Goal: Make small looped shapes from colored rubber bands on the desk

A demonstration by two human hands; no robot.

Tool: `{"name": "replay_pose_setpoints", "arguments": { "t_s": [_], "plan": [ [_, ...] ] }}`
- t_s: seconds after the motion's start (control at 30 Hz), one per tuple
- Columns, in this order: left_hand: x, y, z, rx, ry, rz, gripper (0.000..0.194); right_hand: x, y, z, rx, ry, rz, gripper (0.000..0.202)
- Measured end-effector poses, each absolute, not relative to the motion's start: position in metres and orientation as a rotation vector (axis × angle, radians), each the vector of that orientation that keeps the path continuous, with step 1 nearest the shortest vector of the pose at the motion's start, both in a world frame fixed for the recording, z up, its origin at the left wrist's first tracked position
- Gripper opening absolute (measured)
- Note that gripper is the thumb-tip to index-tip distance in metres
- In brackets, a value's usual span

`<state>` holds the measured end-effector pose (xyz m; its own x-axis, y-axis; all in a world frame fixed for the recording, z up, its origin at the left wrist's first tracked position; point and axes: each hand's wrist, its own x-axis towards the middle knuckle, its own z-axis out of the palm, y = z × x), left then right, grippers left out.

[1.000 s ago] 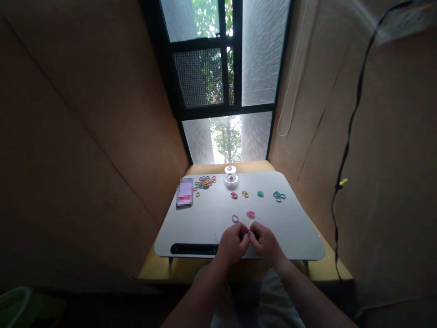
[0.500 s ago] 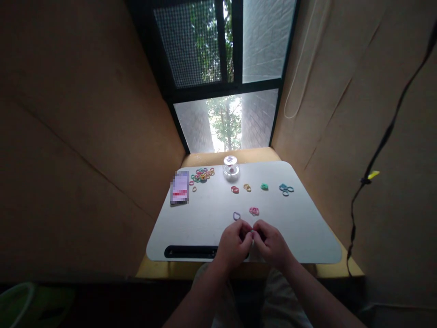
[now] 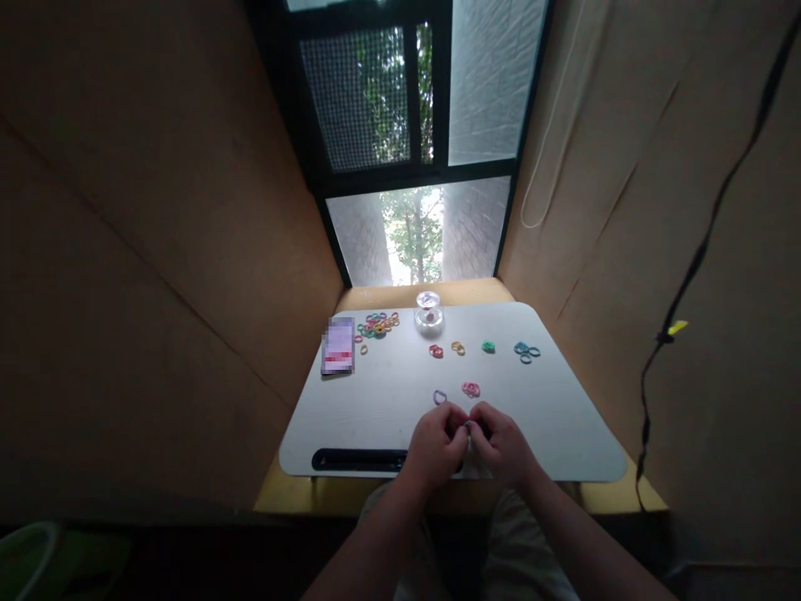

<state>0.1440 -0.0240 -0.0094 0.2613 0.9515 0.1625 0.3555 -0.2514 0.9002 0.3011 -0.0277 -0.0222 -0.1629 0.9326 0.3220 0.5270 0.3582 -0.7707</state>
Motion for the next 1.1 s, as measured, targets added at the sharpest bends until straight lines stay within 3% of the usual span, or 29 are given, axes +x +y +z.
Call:
{"name": "replay_pose_setpoints", "arguments": {
  "t_s": [0.33, 1.1],
  "plan": [
    [0.1445, -0.0254, -0.0149, 1.81, 1.214, 1.039, 0.012, 0.3001, -0.0269, -0.0297, -1.267, -1.85, 0.57, 0.012],
    [0.1468, -0.0277, -0.0186, 1.843, 1.284, 1.042, 0.004, 0.2977, -0.0316, -0.0293, -1.293, -1.831, 0.539, 0.014]
  ]
}}
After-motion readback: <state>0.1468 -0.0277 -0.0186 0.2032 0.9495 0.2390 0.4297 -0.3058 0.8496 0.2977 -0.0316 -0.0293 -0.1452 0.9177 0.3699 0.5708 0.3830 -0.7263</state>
